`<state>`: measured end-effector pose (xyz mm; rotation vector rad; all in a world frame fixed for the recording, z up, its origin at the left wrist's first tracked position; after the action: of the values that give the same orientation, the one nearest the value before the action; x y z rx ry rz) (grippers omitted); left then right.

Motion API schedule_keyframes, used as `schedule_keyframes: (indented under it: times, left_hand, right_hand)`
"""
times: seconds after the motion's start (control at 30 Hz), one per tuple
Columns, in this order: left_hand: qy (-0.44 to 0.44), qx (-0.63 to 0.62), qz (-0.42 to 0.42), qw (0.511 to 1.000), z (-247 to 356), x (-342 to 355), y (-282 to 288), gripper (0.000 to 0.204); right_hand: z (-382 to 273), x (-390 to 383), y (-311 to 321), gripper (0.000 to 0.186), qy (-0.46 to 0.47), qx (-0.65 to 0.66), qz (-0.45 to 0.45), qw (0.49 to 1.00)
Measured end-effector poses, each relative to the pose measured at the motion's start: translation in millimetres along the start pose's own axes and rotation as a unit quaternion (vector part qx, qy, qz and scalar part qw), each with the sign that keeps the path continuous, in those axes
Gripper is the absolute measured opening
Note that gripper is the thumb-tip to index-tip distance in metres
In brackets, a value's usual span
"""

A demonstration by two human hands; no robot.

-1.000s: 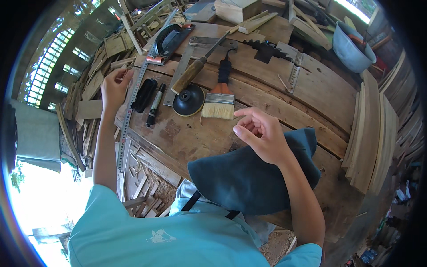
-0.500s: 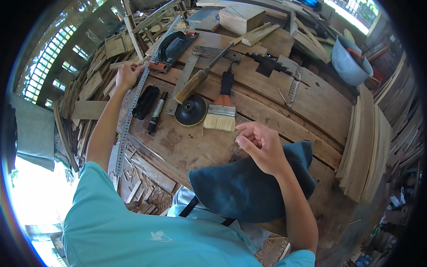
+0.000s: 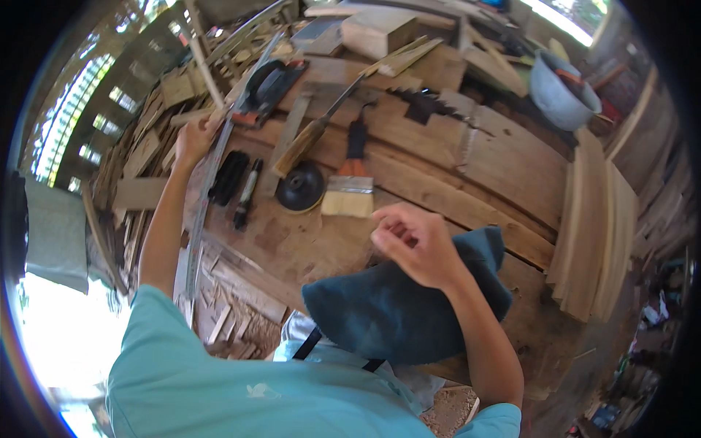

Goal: Marking, carving with a chisel and mallet, rasping, and sanding a wooden workpiece.

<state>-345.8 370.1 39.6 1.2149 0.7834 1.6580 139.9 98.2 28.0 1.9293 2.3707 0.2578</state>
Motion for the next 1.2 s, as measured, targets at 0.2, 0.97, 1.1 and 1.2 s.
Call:
schedule_keyframes:
  times: [0.2,0.97,1.1,1.2]
  left_hand:
    - [-0.193,-0.011,0.157,0.968,73,-83,70,0.035]
    - [-0.202,-0.294,-0.309,0.882,274,-302,47,0.027]
    - [-0.147,-0.312,-0.346,0.873,269,-297,50,0.023]
    - [-0.144,-0.333,-0.354,0.862,265,-293,50,0.021]
  right_hand:
    - [-62,-60,31,0.058,0.050,-0.424,-0.098,0.899]
    - [-16,-162,100,0.046,-0.180,-0.413,0.202,0.870]
    - [-14,-161,102,0.036,-0.151,-0.324,0.209,0.910]
    - [-15,-160,102,0.040,-0.164,-0.265,0.221,0.924]
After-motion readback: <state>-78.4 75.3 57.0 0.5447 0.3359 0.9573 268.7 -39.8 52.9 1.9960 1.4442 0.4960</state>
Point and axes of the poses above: each hand's wrist, its own x-axis towards the middle knuckle, its own y-axis out of the back of the hand, z = x × y, the point moved 3 cm from there along x, towards the middle knuckle, and after that the axes turned 6 degrees about -x, right-handed, at the moved point
